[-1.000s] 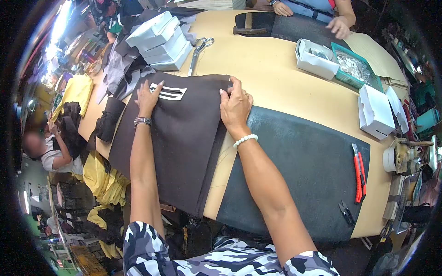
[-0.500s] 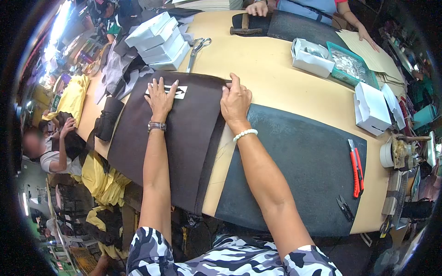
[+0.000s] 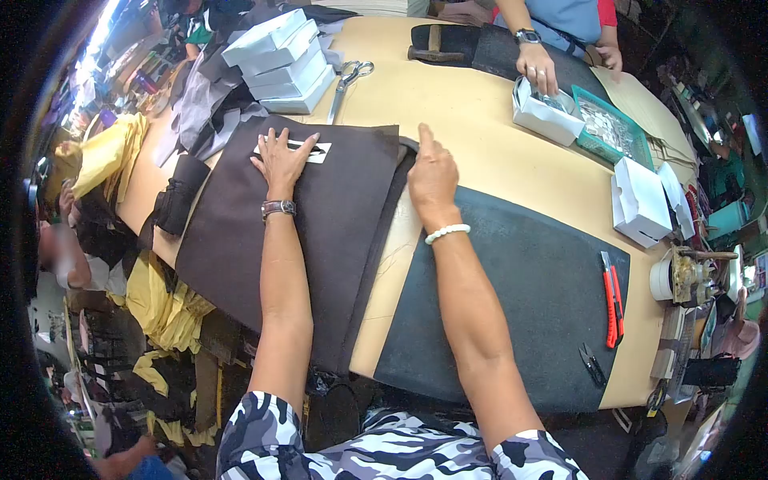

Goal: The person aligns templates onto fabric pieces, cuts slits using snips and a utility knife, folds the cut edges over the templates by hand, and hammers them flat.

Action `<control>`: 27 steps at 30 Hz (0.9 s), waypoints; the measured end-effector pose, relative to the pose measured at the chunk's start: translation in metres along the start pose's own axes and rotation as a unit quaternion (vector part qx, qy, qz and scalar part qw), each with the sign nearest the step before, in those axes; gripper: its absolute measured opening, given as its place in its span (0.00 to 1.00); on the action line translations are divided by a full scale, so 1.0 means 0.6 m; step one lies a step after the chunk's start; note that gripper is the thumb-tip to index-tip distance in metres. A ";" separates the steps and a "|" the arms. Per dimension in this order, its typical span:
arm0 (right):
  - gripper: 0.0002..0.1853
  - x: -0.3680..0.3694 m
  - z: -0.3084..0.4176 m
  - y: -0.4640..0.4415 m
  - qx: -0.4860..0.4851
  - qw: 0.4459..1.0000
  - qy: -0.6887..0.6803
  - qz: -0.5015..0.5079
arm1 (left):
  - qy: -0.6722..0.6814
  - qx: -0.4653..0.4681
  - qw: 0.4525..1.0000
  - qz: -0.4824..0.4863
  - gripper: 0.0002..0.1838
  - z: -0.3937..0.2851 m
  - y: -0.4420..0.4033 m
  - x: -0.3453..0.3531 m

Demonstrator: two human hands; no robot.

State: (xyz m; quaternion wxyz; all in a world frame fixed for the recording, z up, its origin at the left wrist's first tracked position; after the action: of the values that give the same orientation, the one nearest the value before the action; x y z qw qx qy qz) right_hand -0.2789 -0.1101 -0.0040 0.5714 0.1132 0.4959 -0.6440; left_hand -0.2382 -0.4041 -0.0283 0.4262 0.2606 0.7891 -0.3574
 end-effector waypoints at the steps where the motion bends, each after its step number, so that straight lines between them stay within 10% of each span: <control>1: 0.24 -0.018 -0.003 -0.005 -0.012 0.999 -0.017 -0.038 | 0.004 -0.001 1.000 -0.001 0.44 0.000 -0.001 -0.001; 12: 0.16 -0.219 -0.042 -0.043 0.014 0.967 -0.122 -0.222 | -0.013 -0.012 1.000 0.026 0.45 -0.025 -0.002 -0.004; 19: 0.14 -0.049 0.017 -0.011 0.069 0.919 -0.379 -0.087 | -0.054 -0.033 0.997 0.041 0.43 -0.023 0.000 0.002; 27: 0.20 0.013 0.042 0.019 -0.001 0.989 -0.147 -0.030 | -0.073 -0.059 0.994 0.059 0.41 -0.027 -0.007 0.007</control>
State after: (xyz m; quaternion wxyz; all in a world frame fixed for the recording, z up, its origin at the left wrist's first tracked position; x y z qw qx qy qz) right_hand -0.2612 -0.1328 -0.0032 0.6184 0.0014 0.4105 -0.6701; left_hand -0.2512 -0.3936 -0.0240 0.5179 0.2543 0.7588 -0.3022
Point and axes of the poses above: each hand's wrist, its own y-axis away from the middle knuckle, its own x-axis out of the palm, z = x × y, the point moved 9 cm from there along -y, towards the middle knuckle, and after that the axes turned 1 degree about -z, right-handed, at the moved point
